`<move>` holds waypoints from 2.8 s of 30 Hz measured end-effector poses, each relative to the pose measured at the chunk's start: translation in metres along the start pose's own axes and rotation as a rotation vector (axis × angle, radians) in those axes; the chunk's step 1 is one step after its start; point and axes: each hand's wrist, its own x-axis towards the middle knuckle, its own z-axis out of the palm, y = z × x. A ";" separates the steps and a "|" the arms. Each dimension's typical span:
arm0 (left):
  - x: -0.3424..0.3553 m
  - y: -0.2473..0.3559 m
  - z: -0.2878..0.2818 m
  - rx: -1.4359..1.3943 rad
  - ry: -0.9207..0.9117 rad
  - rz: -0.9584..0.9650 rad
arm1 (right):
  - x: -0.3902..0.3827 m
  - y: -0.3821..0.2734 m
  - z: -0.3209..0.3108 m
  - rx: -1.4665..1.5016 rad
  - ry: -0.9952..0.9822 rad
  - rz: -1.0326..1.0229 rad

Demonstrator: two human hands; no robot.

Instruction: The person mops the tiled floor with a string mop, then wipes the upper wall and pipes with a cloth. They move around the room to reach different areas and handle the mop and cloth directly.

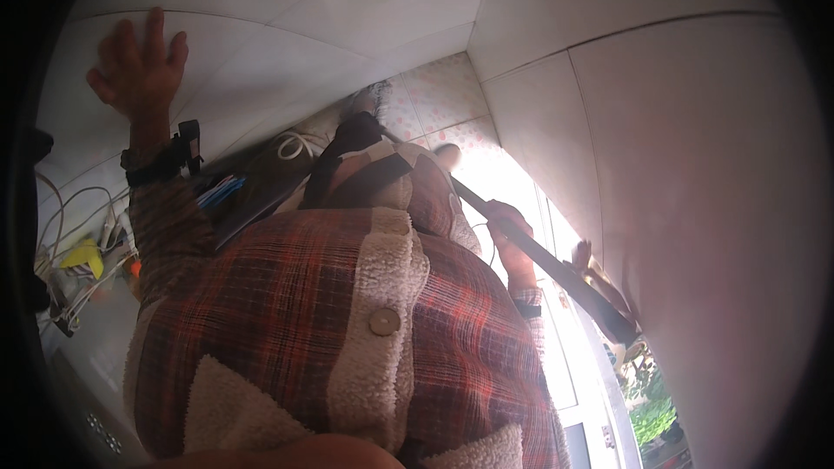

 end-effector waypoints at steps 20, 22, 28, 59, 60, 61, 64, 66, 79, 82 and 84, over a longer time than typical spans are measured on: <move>0.008 -0.006 -0.011 0.051 0.045 0.037 | -0.058 -0.026 -0.047 -0.059 0.384 0.023; 0.011 -0.005 -0.012 0.067 0.038 0.048 | -0.051 -0.030 -0.047 -0.115 0.336 0.047; 0.013 -0.003 -0.018 0.117 -0.068 0.059 | -0.040 -0.028 -0.032 -0.077 0.153 0.033; 0.009 -0.011 -0.019 0.105 -0.153 0.090 | -0.024 -0.062 -0.043 -0.336 0.348 -0.215; 0.008 -0.010 -0.017 0.092 -0.068 0.095 | -0.033 -0.056 -0.044 -0.347 0.359 -0.207; 0.008 -0.010 -0.015 0.066 0.004 0.096 | -0.046 -0.049 -0.045 -0.327 0.377 -0.173; 0.007 -0.008 -0.011 0.117 -0.042 0.084 | -0.085 -0.025 -0.046 -0.311 0.433 -0.077; 0.007 -0.008 -0.011 0.099 -0.072 0.082 | -0.112 -0.014 -0.047 -0.167 0.418 -0.127; 0.017 -0.007 -0.017 0.068 -0.060 0.114 | -0.148 -0.025 -0.054 -0.182 0.467 -0.028; 0.022 -0.005 -0.020 0.144 -0.214 0.114 | -0.129 -0.026 -0.050 -0.150 0.438 -0.041; 0.022 -0.005 -0.021 0.167 -0.251 0.101 | -0.110 -0.032 -0.047 -0.153 0.451 -0.083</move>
